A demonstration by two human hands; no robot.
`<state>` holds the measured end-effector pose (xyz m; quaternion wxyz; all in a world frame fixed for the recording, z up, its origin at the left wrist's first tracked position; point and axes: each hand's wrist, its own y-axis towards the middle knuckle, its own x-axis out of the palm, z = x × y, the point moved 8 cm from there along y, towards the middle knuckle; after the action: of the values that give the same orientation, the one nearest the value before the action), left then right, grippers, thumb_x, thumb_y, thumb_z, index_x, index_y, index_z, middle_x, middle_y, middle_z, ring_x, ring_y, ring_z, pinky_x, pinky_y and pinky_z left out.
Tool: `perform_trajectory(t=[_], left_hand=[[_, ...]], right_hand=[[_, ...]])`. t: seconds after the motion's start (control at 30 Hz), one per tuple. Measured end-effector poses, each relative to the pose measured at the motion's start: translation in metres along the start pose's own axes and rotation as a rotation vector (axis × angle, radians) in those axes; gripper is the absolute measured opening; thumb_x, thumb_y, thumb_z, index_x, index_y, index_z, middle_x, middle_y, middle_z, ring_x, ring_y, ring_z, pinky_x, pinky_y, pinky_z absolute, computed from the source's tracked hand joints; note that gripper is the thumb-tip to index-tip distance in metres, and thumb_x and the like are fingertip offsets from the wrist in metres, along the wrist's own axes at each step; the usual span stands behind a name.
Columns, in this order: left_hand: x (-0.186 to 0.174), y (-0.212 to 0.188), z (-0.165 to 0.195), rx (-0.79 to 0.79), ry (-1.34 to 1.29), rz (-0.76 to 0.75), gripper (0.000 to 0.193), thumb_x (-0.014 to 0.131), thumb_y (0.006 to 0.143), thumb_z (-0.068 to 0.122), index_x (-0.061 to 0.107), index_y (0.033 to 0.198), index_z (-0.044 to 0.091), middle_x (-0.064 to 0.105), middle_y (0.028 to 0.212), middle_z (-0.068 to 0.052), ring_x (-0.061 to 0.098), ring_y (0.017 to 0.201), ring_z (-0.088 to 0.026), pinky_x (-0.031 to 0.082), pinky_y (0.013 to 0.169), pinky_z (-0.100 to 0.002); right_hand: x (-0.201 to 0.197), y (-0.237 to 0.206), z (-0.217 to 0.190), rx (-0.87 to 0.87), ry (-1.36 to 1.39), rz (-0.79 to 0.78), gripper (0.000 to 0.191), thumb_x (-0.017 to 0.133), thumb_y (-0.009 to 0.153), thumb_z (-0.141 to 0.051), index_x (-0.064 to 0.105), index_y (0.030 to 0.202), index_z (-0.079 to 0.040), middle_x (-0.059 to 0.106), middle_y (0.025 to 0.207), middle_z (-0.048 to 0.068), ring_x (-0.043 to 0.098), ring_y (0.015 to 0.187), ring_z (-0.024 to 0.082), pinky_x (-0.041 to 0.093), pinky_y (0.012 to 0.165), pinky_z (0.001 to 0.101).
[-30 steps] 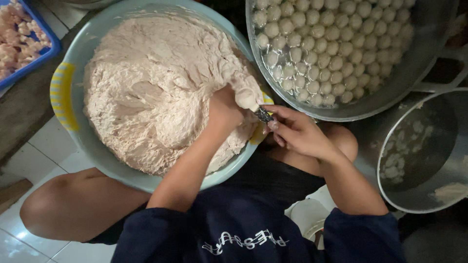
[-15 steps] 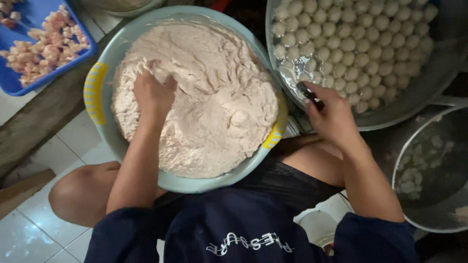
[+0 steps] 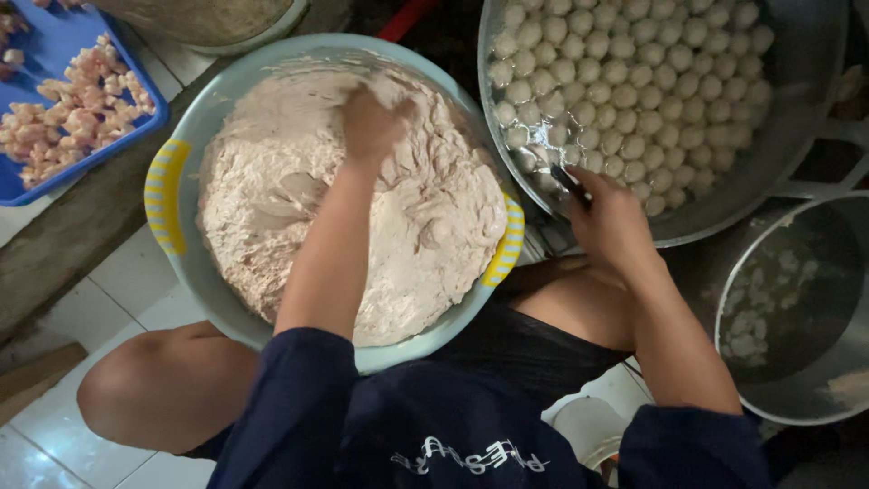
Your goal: The person sits on the floor and scoops portions of meat paste from a large basin with a spoon, shaping each portion by hand and dropping it into a water-filled tray already filled with similar balls. A tray of raw meat pieces sits nearby.
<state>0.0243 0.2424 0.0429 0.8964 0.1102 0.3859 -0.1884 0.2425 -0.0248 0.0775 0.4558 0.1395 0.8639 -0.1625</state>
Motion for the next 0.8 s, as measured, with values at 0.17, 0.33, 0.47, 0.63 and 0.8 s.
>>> perform_trajectory(t=[0.17, 0.33, 0.47, 0.63, 0.8], left_hand=[[0.059, -0.060, 0.033, 0.111, 0.152, -0.426, 0.074, 0.069, 0.095, 0.060, 0.064, 0.112, -0.012, 0.067, 0.108, -0.033, 0.065, 0.105, -0.045, 0.052, 0.093, -0.052], [0.063, -0.120, 0.024, 0.074, 0.196, -0.537, 0.079, 0.069, 0.085, 0.067, 0.067, 0.102, -0.010, 0.070, 0.095, -0.030, 0.068, 0.088, -0.046, 0.056, 0.084, -0.051], [0.051, -0.139, 0.034, 0.167, 0.085, -0.350, 0.071, 0.076, 0.080, 0.058, 0.069, 0.101, -0.010, 0.070, 0.089, -0.030, 0.068, 0.080, -0.048, 0.055, 0.074, -0.053], [0.048, -0.152, 0.034, 0.175, 0.019, -0.298, 0.065, 0.078, 0.079, 0.052, 0.071, 0.106, -0.006, 0.069, 0.086, -0.029, 0.067, 0.079, -0.048, 0.054, 0.073, -0.055], [0.057, -0.159, 0.023, 0.120, 0.073, -0.319, 0.060, 0.079, 0.079, 0.054, 0.071, 0.096, -0.004, 0.070, 0.087, -0.029, 0.067, 0.080, -0.047, 0.054, 0.074, -0.054]], right_hand=[[0.009, 0.024, 0.022, 0.033, -0.226, 0.000, 0.044, 0.071, 0.087, -0.020, 0.069, 0.130, -0.010, 0.071, 0.110, 0.023, 0.068, 0.096, 0.045, 0.052, 0.081, 0.0530], [-0.001, 0.025, 0.040, 0.059, -0.296, 0.033, 0.039, 0.068, 0.089, -0.018, 0.071, 0.128, -0.011, 0.071, 0.112, 0.023, 0.067, 0.099, 0.046, 0.053, 0.081, 0.0535], [0.004, 0.016, 0.024, -0.048, -0.098, 0.080, 0.039, 0.063, 0.093, -0.023, 0.069, 0.129, -0.011, 0.072, 0.116, 0.021, 0.069, 0.103, 0.043, 0.055, 0.087, 0.0496], [0.016, 0.016, 0.034, 0.080, -0.197, -0.099, 0.039, 0.065, 0.093, -0.029, 0.070, 0.129, -0.015, 0.072, 0.111, 0.021, 0.068, 0.098, 0.044, 0.054, 0.083, 0.0535], [-0.001, 0.018, 0.053, 0.183, -0.350, -0.071, 0.043, 0.062, 0.093, -0.028, 0.066, 0.134, -0.017, 0.071, 0.111, 0.024, 0.068, 0.097, 0.046, 0.053, 0.081, 0.0563]])
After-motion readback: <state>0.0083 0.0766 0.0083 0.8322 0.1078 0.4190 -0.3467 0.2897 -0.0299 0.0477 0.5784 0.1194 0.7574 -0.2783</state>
